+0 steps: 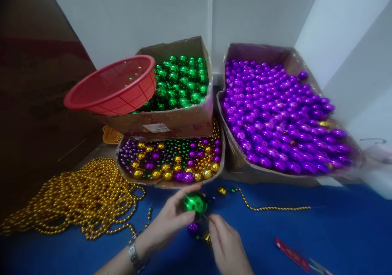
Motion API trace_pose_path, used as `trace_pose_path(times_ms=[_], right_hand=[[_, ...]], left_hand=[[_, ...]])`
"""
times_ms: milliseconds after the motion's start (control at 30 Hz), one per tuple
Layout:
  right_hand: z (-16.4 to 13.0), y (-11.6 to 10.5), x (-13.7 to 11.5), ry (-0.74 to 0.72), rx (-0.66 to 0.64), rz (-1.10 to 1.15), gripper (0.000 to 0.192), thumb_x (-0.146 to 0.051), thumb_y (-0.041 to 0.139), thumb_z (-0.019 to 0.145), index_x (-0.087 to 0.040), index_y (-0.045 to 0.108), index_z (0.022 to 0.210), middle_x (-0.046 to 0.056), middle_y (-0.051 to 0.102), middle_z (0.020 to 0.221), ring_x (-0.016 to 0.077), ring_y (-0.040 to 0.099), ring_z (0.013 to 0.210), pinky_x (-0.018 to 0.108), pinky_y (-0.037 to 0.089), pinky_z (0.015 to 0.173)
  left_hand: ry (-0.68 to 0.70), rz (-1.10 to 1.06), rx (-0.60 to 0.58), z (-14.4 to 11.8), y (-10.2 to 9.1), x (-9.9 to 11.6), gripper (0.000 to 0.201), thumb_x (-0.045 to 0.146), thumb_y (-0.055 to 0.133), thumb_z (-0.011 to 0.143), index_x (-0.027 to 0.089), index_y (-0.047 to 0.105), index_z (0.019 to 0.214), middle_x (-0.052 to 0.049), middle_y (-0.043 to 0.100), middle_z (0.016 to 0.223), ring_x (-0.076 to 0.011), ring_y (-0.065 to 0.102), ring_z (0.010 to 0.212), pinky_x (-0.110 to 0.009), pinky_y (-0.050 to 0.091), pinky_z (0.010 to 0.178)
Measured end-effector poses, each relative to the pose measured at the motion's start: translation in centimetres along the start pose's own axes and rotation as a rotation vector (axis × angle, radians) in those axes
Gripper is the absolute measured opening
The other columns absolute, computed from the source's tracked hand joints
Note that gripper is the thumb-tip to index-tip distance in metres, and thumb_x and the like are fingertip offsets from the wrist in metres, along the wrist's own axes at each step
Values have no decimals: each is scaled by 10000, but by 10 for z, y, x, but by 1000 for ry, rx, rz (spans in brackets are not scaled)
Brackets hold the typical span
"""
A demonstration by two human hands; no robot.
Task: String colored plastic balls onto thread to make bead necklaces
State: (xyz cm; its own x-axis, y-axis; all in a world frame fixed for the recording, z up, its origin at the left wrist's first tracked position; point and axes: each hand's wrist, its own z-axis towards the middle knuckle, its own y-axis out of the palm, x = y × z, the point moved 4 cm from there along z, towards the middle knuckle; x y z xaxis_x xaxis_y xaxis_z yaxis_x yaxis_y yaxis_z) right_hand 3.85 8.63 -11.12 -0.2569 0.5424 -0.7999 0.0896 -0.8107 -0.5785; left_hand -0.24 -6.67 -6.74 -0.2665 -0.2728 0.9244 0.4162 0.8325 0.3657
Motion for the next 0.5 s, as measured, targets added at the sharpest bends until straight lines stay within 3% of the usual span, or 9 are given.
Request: trace_pose_path(times_ms=[167,267,367,500], right_hand=[[-1,-12,1,20,49,44,237,-314,307,962,-213,508,887,-9,575,650,135,572,573,197,412,533],[-2,-24,5,84,95,73,229,-337,318,963,-214,493,882,-22,552,633,128,557,565,195,402,543],[-1,-33,5,117,130,95,245,-362,322,962,-214,484,854,-22,547,635,130,553,576,200,395,553],[-2,-37,4,138,148,121,266,-385,317,963,-213,486,850,-21,542,637,134,547,583,211,388,566]], left_hand=[[71,236,-136,3,1,22,602,353,644,786,244,413,1330,-104,498,1292,-256,510,1103,-354,439,880],[178,402,-29,17,-13,41,425,392,450,899,228,449,1292,-107,511,1278,-245,512,1111,-359,448,877],[298,883,67,40,-29,53,307,333,411,920,205,552,1161,-86,606,1100,-214,555,1003,-355,436,872],[402,1602,-128,73,-39,48,190,257,514,868,217,639,1006,-42,644,946,-185,568,901,-319,411,861]])
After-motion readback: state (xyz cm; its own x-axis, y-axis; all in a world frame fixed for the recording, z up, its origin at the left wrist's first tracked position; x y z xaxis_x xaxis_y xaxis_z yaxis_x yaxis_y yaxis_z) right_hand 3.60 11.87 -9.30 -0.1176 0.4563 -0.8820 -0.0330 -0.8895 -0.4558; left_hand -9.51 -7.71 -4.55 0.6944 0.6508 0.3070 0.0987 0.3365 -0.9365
